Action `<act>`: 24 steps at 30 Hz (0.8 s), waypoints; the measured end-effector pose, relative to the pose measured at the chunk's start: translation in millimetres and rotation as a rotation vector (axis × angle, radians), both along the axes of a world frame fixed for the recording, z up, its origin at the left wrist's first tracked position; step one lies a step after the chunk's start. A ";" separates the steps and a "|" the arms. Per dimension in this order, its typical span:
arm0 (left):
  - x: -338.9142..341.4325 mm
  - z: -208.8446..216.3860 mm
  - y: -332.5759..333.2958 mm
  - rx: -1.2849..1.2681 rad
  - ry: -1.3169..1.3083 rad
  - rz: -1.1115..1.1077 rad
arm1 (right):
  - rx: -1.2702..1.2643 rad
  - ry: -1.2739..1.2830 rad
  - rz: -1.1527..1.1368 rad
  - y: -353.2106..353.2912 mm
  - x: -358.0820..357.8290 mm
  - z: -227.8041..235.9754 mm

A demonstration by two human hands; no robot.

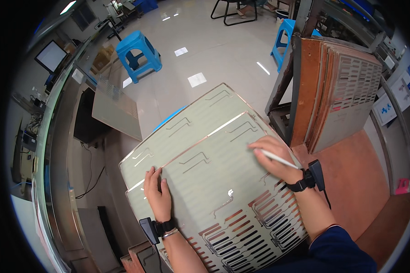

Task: Marking specific points or tracing paths on patterned laminate sheets using a white pen.

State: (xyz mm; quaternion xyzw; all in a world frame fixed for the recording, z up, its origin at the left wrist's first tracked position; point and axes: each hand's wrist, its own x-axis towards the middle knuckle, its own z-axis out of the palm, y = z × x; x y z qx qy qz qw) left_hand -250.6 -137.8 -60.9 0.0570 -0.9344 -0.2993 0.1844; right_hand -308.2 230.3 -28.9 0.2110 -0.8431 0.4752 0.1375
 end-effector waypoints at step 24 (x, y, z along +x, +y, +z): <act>-7.3 11.2 182.5 0.033 0.013 -0.594 | 0.020 -0.089 0.108 -0.1 6.5 -12.4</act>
